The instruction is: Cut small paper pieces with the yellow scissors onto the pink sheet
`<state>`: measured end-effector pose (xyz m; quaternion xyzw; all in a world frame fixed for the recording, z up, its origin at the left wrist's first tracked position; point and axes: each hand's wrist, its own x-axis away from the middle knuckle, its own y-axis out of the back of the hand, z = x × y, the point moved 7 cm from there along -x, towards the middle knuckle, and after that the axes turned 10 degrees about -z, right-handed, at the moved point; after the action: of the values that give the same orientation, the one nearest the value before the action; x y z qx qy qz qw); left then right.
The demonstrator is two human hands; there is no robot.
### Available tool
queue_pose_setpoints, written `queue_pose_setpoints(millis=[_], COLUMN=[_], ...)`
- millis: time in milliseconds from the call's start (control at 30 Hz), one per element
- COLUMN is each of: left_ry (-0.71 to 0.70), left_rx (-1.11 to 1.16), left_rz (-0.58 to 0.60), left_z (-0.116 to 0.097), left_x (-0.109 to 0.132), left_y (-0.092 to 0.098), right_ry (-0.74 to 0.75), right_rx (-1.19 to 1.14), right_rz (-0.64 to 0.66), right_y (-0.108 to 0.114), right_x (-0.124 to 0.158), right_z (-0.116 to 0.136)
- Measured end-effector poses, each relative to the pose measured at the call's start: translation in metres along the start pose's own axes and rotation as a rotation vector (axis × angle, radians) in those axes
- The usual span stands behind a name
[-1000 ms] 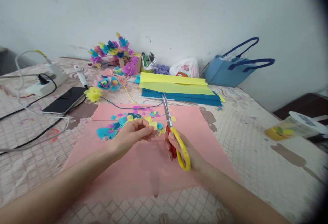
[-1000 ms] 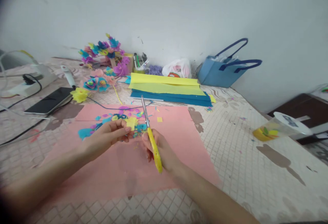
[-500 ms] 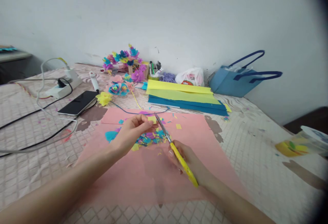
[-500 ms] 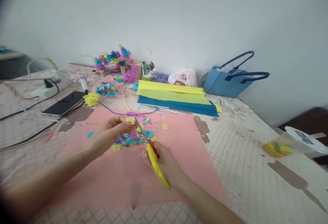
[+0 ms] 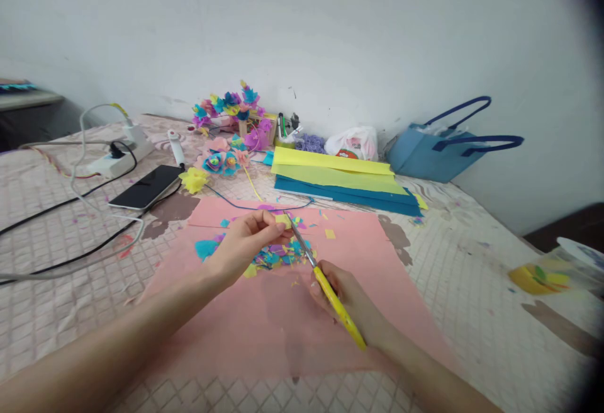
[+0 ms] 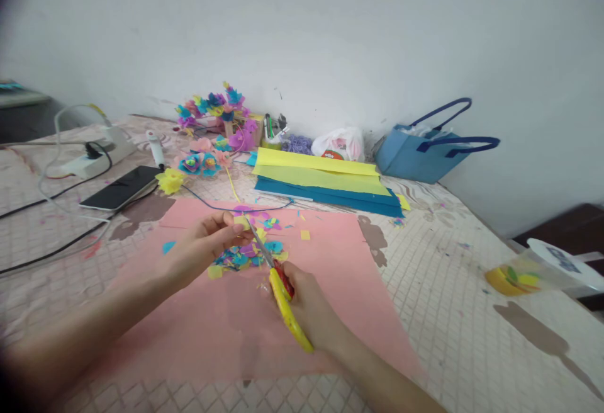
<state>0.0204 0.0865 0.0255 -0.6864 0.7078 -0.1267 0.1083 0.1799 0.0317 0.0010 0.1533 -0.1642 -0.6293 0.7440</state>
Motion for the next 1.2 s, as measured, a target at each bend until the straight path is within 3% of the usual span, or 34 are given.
queue_pose_setpoints(millis=[400, 1200], left_ry=[-0.004, 0.004], left_rx=[-0.002, 0.044], left_rz=[0.0, 0.017], left_z=[-0.0013, 0.0035], left_x=[-0.0003, -0.0012], left_y=[-0.0004, 0.0004], right_ry=[0.034, -0.037], right_rx=[-0.065, -0.07], right_rz=[0.077, 0.014], right_y=[-0.0021, -0.0013], right_x=[0.0006, -0.0006], right_z=[0.0015, -0.0053])
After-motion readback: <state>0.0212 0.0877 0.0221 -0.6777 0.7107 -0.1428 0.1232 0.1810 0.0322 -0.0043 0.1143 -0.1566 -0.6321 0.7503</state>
